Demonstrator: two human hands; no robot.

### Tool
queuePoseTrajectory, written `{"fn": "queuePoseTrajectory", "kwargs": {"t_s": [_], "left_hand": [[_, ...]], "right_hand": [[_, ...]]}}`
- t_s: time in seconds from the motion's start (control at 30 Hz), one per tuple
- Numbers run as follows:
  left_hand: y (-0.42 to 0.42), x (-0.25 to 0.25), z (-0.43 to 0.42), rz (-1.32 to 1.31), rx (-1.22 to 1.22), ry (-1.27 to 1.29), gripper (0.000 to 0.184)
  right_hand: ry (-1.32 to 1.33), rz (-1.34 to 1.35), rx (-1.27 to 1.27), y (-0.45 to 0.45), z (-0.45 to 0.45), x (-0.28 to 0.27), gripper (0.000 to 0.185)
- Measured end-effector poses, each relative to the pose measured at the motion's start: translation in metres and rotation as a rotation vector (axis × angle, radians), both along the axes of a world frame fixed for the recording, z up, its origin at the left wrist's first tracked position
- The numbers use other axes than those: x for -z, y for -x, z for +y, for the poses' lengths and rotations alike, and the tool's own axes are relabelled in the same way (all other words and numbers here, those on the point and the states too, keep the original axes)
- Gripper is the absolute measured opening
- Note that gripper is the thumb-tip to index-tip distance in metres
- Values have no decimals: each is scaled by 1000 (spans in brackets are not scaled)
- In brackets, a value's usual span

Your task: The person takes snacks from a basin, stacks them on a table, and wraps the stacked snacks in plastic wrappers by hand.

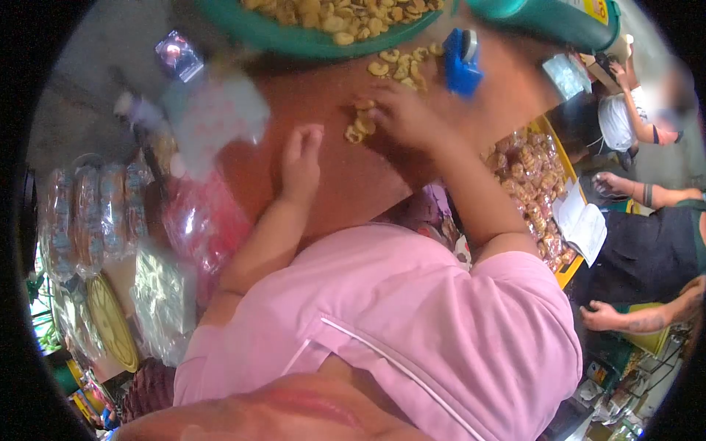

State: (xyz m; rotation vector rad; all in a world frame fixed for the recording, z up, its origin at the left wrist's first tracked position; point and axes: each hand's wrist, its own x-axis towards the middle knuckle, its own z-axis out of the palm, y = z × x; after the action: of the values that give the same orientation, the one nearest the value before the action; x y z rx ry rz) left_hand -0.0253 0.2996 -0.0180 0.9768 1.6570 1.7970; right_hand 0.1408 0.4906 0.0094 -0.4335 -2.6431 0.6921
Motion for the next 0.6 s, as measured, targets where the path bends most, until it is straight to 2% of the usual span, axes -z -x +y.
{"fn": "queuePoseTrajectory", "kwargs": {"t_s": [0.1, 0.2, 0.27, 0.33, 0.4, 0.43, 0.5, 0.6], "left_hand": [[1, 3, 1, -93, 10, -36, 13], [7, 4, -2, -33, 17, 17, 20], [9, 10, -3, -21, 20, 5, 24], [9, 16, 1, -68, 21, -68, 24], [10, 14, 1, -24, 18, -33, 24], [10, 13, -2, -6, 14, -5, 24], [8, 9, -2, -162, 14, -33, 18], [6, 7, -1, -261, -5, -63, 15]], "right_hand": [[33, -60, -9, 2, 14, 8, 38], [278, -152, 44, 9, 22, 20, 31], [394, -107, 132, 12, 16, 18, 23], [451, -71, 219, 14, 3, 0, 18], [461, -52, 303, 11, -17, -18, 18], [331, 16, 318, 6, -14, -5, 19], [57, 157, 336, -8, 9, 23, 20], [-138, -92, 424, -30, -11, -4, 19]]}}
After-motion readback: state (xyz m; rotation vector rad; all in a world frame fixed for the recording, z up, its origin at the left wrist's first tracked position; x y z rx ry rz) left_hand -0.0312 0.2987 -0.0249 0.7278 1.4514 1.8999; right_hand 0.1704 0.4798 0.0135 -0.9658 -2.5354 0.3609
